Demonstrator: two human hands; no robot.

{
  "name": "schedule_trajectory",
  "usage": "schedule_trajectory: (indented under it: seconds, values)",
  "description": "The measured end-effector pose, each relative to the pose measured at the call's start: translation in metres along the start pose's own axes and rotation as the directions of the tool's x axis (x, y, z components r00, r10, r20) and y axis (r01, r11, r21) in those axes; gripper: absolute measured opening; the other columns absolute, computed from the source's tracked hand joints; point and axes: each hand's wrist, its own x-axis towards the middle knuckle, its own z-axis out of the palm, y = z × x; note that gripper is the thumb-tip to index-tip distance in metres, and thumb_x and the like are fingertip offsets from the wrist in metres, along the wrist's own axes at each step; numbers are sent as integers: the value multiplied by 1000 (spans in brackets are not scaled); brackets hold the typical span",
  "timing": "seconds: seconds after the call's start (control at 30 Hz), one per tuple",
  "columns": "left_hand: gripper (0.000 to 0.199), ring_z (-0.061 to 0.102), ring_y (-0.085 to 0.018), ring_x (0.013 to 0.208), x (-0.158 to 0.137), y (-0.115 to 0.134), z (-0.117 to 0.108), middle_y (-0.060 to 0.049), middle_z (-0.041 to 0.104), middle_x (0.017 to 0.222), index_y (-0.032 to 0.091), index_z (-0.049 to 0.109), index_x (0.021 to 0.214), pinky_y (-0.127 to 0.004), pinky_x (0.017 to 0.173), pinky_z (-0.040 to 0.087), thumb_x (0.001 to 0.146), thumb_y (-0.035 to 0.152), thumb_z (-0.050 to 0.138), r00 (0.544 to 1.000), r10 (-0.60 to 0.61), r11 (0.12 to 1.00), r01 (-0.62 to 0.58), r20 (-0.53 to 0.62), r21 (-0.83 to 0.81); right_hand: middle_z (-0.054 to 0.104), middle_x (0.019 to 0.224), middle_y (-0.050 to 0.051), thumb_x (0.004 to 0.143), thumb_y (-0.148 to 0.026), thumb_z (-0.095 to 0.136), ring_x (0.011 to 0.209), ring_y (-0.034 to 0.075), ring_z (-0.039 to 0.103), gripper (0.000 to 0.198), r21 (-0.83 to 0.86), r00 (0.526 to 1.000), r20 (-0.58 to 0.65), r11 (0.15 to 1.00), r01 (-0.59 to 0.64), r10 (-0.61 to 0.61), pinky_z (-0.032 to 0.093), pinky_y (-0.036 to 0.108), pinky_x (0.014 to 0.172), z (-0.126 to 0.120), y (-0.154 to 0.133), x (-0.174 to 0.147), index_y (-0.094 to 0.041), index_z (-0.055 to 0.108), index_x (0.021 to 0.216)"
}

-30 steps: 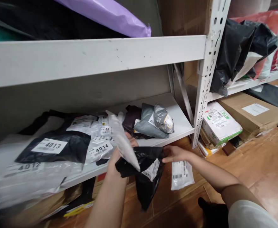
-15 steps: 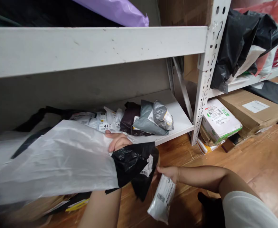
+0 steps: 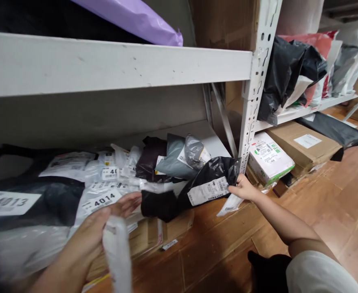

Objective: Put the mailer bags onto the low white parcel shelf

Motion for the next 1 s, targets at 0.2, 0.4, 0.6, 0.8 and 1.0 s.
schedule_trajectory:
  seconds: [0.2, 0.4, 0.6, 0.8, 1.0]
  values:
    - [58, 39, -37, 150, -20, 37, 84, -9, 33, 169, 18, 54, 49, -47, 125, 29, 78, 67, 66, 923, -6, 883, -176, 385, 435, 34, 59, -6, 81, -12, 51, 54, 11, 35, 29, -124, 848, 378, 888, 443, -371, 30, 25, 56, 19, -36, 10, -24, 30, 64]
    - [59, 37, -14, 56, -25, -6, 124, -2, 35, 55, 19, 31, 47, -27, 58, 32, 78, 65, 52, 889, -130, 866, -114, 439, 487, 62, 81, 1, 85, -11, 69, 73, 15, 58, 22, -407, 912, 349, 842, 354, -215, 39, 24, 66, 13, -39, 7, -21, 51, 79]
    - [53, 49, -19, 68, -20, -22, 122, -9, 53, 73, 17, 43, 43, -28, 65, 38, 75, 57, 60, 952, 76, 898, -194, 296, 395, 71, 83, 3, 97, -40, 77, 75, 19, 66, 23, -434, 945, 324, 880, 194, -48, 42, 27, 69, 5, -41, 5, -20, 66, 90]
    - [54, 43, -16, 63, -16, -15, 136, -4, 42, 65, 18, 38, 43, -28, 63, 41, 72, 57, 61, 976, 48, 954, -108, 212, 280, 74, 83, 9, 97, -76, 59, 77, 21, 70, 60, -252, 946, 313, 954, 163, -79, 50, 30, 72, 10, -41, 12, -18, 74, 87]
    - [58, 40, -15, 56, -12, -22, 117, -2, 41, 55, 18, 48, 48, -26, 55, 37, 76, 65, 68, 995, 34, 952, -62, 99, 299, 74, 94, 11, 104, -62, 56, 87, 22, 70, 47, -224, 911, 383, 941, 253, -153, 52, 29, 79, 14, -35, 13, -19, 73, 96]
